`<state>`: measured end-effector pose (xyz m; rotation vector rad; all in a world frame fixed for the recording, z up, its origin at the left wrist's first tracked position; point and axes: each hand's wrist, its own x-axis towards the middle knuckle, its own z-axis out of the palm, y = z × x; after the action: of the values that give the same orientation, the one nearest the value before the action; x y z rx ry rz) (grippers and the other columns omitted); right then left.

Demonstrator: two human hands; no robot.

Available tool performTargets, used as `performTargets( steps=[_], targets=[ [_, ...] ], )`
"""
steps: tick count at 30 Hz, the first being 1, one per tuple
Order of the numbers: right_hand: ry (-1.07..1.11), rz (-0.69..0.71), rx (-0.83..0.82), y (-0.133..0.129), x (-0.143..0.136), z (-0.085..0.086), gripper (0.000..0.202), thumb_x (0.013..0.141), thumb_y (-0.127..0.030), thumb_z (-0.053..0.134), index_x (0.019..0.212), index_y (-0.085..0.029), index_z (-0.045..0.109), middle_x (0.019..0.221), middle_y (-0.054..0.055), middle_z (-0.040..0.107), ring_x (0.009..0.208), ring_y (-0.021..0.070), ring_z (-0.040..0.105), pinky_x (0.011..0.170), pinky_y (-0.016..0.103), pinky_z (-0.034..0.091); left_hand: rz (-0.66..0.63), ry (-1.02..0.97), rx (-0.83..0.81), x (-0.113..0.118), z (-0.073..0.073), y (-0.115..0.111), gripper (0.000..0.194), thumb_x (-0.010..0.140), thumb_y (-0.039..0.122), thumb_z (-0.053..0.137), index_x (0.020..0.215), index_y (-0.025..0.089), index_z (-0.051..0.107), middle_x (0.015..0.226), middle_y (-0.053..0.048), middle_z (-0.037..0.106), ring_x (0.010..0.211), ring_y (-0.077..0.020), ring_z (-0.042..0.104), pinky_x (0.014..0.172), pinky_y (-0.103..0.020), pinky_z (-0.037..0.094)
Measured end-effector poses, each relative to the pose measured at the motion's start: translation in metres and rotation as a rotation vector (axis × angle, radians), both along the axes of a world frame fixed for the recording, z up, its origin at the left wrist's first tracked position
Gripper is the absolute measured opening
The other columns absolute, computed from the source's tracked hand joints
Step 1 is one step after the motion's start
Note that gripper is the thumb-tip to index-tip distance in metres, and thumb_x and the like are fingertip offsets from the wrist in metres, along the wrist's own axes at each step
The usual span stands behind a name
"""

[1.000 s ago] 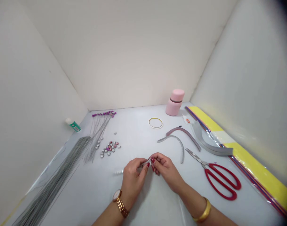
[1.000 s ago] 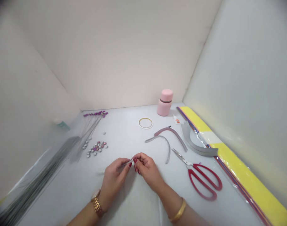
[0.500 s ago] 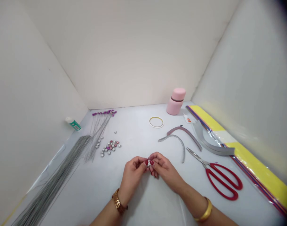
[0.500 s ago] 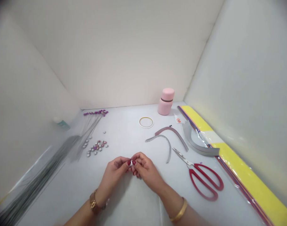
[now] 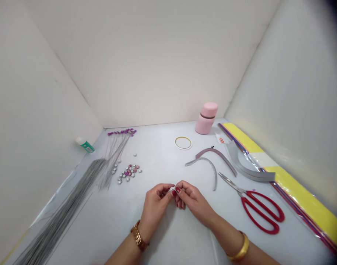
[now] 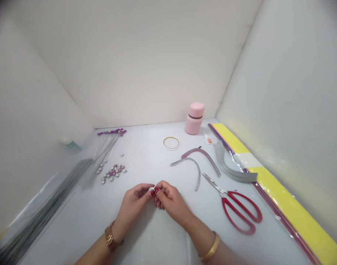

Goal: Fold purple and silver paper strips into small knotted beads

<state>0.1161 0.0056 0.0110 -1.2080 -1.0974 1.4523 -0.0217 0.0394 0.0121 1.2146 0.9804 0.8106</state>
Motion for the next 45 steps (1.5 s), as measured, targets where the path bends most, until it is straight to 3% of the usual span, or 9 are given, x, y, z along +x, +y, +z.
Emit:
performTargets(
  steps=[10,17,29,34,41,45],
  targets=[
    [-0.066,0.002,0.050,-0.002,0.000,-0.004,0.021,0.084,-0.036,0.046,0.074,-0.018,0.049,0.055,-0.005,0.046,0.049,0.0093,0.045,0.048,0.022,0.036,0.013,-0.024,-0.059,-0.001,0.003,0.000,0.014,0.070,0.025,0.064,0.073,0.012,0.063,0.064,-0.005,0.067,0.062,-0.0170,0.060,0.062,-0.027,0.046],
    [-0.154,-0.017,0.108,-0.003,0.001,-0.005,0.019,0.085,-0.031,0.045,0.070,-0.019,0.049,0.055,-0.004,0.046,0.050,0.0102,0.044,0.051,0.022,0.035,-0.035,-0.112,-0.130,0.000,0.002,0.001,0.020,0.067,0.026,0.067,0.081,0.011,0.064,0.068,-0.006,0.067,0.065,-0.0176,0.061,0.066,-0.029,0.046],
    [-0.311,0.000,0.240,-0.004,0.002,-0.001,0.019,0.085,-0.027,0.042,0.072,-0.020,0.054,0.059,-0.002,0.050,0.054,0.0126,0.045,0.053,0.024,0.035,0.061,-0.244,-0.326,0.002,0.000,-0.003,0.014,0.067,0.023,0.067,0.075,0.012,0.066,0.062,-0.002,0.063,0.059,-0.0107,0.056,0.061,-0.022,0.042],
    [-0.357,0.003,0.291,-0.005,0.003,-0.001,0.018,0.083,-0.027,0.045,0.073,-0.021,0.058,0.068,0.002,0.056,0.064,0.0162,0.048,0.062,0.027,0.036,0.067,-0.269,-0.359,0.001,-0.002,-0.003,0.015,0.065,0.023,0.069,0.075,0.011,0.066,0.063,-0.002,0.062,0.056,-0.0091,0.053,0.059,-0.020,0.041],
    [-0.282,-0.025,0.196,-0.005,0.002,-0.004,0.019,0.086,-0.029,0.041,0.074,-0.020,0.053,0.060,-0.001,0.052,0.052,0.0128,0.046,0.052,0.024,0.037,-0.005,-0.295,-0.374,0.000,0.007,-0.001,0.024,0.075,0.033,0.059,0.079,0.010,0.066,0.065,-0.005,0.063,0.058,-0.0106,0.055,0.063,-0.023,0.043],
    [-0.204,-0.040,0.127,-0.002,0.001,-0.007,0.019,0.086,-0.031,0.040,0.073,-0.019,0.048,0.058,-0.003,0.050,0.049,0.0106,0.046,0.049,0.023,0.039,-0.035,-0.255,-0.349,0.002,0.010,-0.001,0.021,0.075,0.028,0.060,0.086,0.011,0.063,0.068,-0.005,0.062,0.063,-0.0118,0.056,0.062,-0.022,0.043]
  ],
)
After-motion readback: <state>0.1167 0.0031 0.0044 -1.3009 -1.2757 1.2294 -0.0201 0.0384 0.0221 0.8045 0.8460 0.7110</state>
